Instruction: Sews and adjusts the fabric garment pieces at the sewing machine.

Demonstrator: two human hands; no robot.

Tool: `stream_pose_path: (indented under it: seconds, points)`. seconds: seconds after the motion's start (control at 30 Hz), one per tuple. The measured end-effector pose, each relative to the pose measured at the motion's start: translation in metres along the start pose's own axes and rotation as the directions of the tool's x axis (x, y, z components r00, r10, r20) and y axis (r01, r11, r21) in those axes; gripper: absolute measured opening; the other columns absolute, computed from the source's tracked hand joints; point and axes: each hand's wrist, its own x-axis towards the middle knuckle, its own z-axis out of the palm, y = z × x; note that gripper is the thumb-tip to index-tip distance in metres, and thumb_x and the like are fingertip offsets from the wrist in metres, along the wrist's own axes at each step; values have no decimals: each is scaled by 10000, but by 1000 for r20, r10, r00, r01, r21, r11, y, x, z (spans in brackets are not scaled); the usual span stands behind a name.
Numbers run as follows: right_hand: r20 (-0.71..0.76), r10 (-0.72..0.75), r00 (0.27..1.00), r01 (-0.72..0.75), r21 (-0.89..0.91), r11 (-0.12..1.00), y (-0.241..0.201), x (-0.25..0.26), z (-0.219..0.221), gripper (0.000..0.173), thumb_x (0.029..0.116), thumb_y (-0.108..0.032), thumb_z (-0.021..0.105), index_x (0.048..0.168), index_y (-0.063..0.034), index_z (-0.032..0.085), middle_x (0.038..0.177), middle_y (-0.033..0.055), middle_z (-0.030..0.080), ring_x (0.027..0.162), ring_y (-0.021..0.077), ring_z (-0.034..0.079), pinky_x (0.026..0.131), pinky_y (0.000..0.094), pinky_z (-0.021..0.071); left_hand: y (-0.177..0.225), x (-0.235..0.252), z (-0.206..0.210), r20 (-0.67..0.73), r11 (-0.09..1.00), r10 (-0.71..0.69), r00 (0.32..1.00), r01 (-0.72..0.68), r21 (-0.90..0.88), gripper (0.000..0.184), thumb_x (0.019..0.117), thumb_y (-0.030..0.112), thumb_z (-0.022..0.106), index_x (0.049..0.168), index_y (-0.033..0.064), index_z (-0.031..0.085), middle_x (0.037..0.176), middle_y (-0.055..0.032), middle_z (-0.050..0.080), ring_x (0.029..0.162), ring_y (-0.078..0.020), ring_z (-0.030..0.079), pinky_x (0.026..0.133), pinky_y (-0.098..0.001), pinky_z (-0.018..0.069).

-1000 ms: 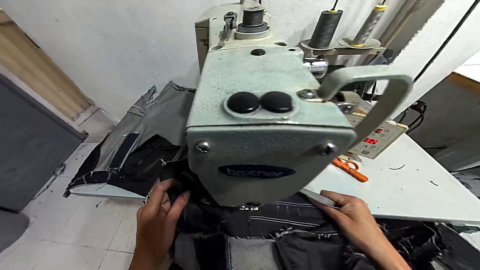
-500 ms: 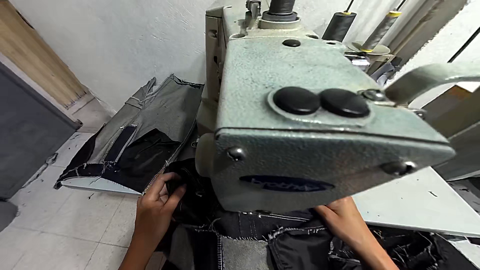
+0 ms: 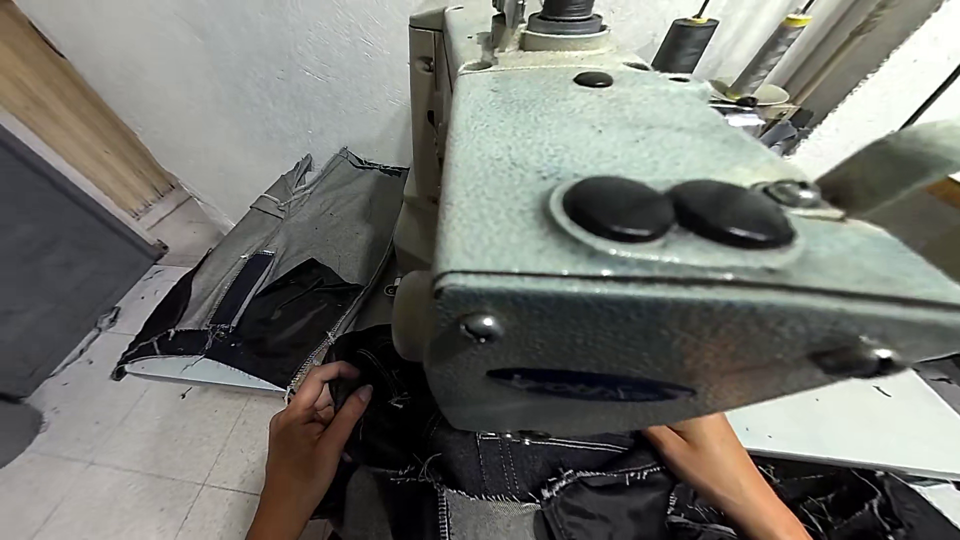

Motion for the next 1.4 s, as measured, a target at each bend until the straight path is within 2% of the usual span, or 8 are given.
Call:
stream_pose_path:
  seconds: [0.17, 0.33, 0.57, 0.73, 0.87, 1.07, 1.23, 1.4]
  points:
    - [-2, 46, 999, -46, -45, 998, -12, 0, -3, 502, 919, -607, 578, 791, -131, 677, 598, -56, 572, 544, -27, 516, 509, 210, 418, 0, 1, -13, 123, 973, -66, 990, 37, 229, 388, 904, 410, 656, 1152, 113, 625, 650, 175, 556, 529, 93, 495, 506, -130, 438]
    - [24, 95, 995, -89, -177, 980, -40, -16, -21, 778, 870, -655, 636, 1245, 25, 604, 1097, 203, 688, 974, 352, 687, 770, 517, 577, 52, -1, -27, 200, 733, -4, 980, -133, 667, 447, 936, 353, 682, 1197, -9, 692, 1067, -265, 618, 753, -360, 658, 632, -493, 559]
    - [36, 372, 928, -373, 94, 923, -71, -64, -15, 929, 774, -275, 841, 1442, 156, 360, 1420, 388, 449, 1268, 430, 553, 1048, 468, 496, 83, -26, 7, 471, 822, 81, 878, -326, 467, 361, 959, 289, 685, 1120, -33, 712, 977, -219, 707, 888, -389, 704, 781, -515, 589]
    - [20, 498, 867, -491, 205, 846, -65, -104, -8, 827, 809, -298, 829, 1375, 156, 434, 1338, 386, 504, 1228, 417, 551, 1032, 489, 481, 82, -34, 29, 520, 789, -29, 854, -300, 537, 569, 975, 452, 612, 1190, -70, 680, 968, -211, 718, 882, -399, 714, 788, -522, 587]
    - [-3, 500, 866, -461, 384, 800, -70, -118, 3, 443, 906, -17, 630, 1314, 134, 547, 1242, 194, 651, 1123, 93, 637, 1002, 272, 514, 67, -37, 48, 439, 753, 165, 883, -401, 522, 658, 956, 547, 568, 1070, -88, 694, 794, -161, 710, 712, -325, 720, 671, -469, 600]
    - [61, 795, 603, -514, 792, 329, -39, -60, 12, 253, 1014, -73, 373, 1047, -87, 623, 825, -47, 710, 754, 34, 690, 695, 258, 600, 85, -16, 48, 575, 894, -235, 784, -57, 444, 607, 1022, 489, 530, 1249, -65, 632, 930, -226, 717, 928, -392, 711, 861, -565, 543]
    - [142, 389, 910, -413, 385, 826, -3, -19, -3, 143, 933, -168, 604, 866, -87, 701, 710, -74, 631, 644, -8, 584, 634, 237, 506, 53, -24, 10, 431, 953, -138, 892, 1, 304, 355, 1007, 281, 596, 1093, -46, 707, 845, -190, 722, 799, -322, 726, 748, -554, 578]
    - [23, 52, 998, -55, 176, 983, -57, 9, 45, 245, 935, -290, 633, 879, -65, 713, 685, 28, 663, 645, 89, 647, 621, 307, 526, -1, -16, -51, 251, 949, -58, 966, -25, 313, 374, 1020, 344, 563, 931, -6, 663, 689, -28, 611, 608, -75, 579, 585, -304, 515]
